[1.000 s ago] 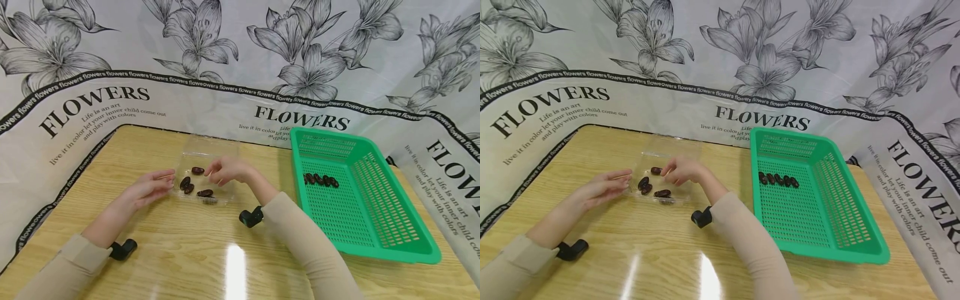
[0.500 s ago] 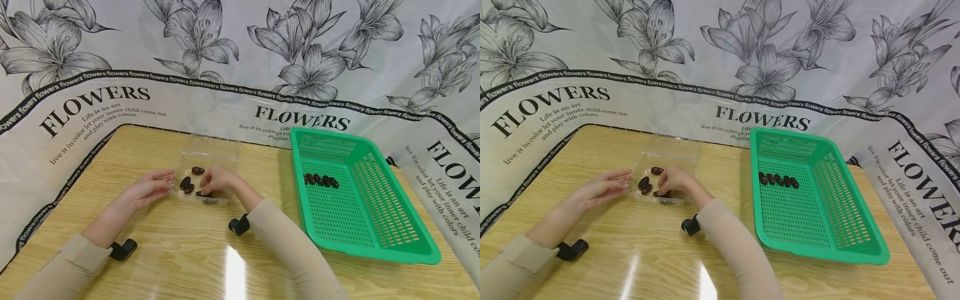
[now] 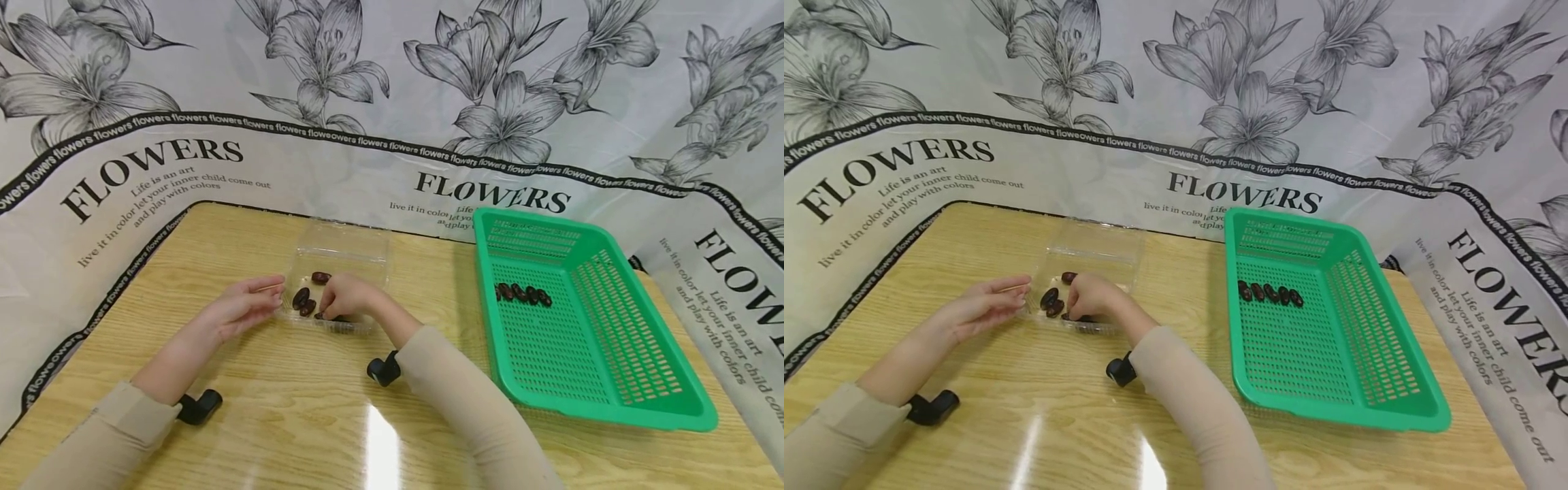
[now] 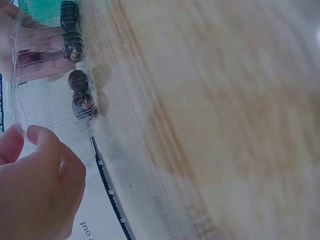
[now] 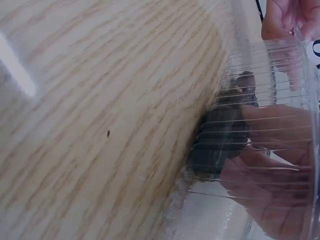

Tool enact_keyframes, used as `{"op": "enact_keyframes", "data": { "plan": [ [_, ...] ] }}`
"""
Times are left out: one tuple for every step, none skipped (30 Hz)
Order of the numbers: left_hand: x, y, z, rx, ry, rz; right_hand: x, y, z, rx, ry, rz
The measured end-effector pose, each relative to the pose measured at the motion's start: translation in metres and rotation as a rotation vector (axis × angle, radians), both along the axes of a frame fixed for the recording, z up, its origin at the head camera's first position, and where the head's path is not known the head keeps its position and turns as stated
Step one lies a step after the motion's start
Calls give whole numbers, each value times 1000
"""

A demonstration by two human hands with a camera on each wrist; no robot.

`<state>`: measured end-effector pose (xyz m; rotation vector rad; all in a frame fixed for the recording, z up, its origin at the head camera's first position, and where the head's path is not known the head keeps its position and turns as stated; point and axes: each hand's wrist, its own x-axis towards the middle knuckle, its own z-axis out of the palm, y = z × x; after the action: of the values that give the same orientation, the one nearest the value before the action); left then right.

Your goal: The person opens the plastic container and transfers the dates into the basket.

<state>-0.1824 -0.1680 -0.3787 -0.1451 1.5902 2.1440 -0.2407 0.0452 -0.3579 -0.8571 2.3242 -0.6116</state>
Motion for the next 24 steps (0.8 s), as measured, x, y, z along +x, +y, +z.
{"op": "enact_keyframes", "data": {
  "plan": [
    [0, 0, 0, -1, 2, 0, 1, 0, 1, 2, 0, -1],
    [0, 0, 0, -3, 4, 1, 1, -1, 2, 1, -5, -4],
    [0, 0, 0, -3, 5, 0, 1, -1, 2, -3, -16, -14],
    [0, 0, 1, -3, 6, 0, 1, -1, 3, -11, -20, -18],
    [0, 0, 1, -3, 6, -1, 1, 0, 2, -21, -28, -27],
    [0, 0, 2, -3, 6, -2, 1, 0, 2, -33, -38, -37],
    [1, 1, 2, -1, 5, -2, 1, 0, 2, -43, -46, -42],
    [1, 1, 3, 2, 4, -1, 2, 0, 2, -54, -57, -48],
    [2, 1, 3, 5, 4, -1, 1, 0, 2, -69, -69, -59],
    [2, 1, 2, 10, 2, 2, 1, 1, 1, -82, -81, -71],
    [2, 1, 2, 17, 1, 2, 1, 1, 1, -93, -98, -86],
    [1, 0, 0, 22, 3, 2, 1, 1, 0, -103, -117, -99],
    [1, -1, -2, 29, 10, -2, 1, 0, 0, -111, -127, -118],
    [-2, -4, -8, 72, 28, -19, 0, 1, 0, -120, -135, -137],
    [-2, -5, -9, 76, 33, -23, 0, 1, 1, -122, -135, -157],
    [-2, -5, -9, 74, 33, -23, 0, 1, 1, -128, -143, -178],
    [-2, -5, -9, 71, 35, -25, -1, 1, 1, -137, -154, -201],
    [-2, -5, -8, 67, 35, -26, -1, 2, 2, -147, -167, -224],
    [-2, -5, -7, 65, 33, -25, -2, 2, 3, -156, -172, -248],
    [-2, -4, -6, 62, 29, -24, -2, 3, 3, -168, -191, -267],
    [1, -1, 1, 20, 11, -7, -2, 4, 4, -182, -209, -288],
    [1, -1, 2, 16, 8, -5, -3, 4, 4, -201, -235, -307],
    [1, -1, 2, 17, 9, -5, -3, 5, 5, -214, -251, -319],
    [1, -1, 2, 16, 9, -6, -3, 6, 5, -224, -265, -329]
  ]
}}
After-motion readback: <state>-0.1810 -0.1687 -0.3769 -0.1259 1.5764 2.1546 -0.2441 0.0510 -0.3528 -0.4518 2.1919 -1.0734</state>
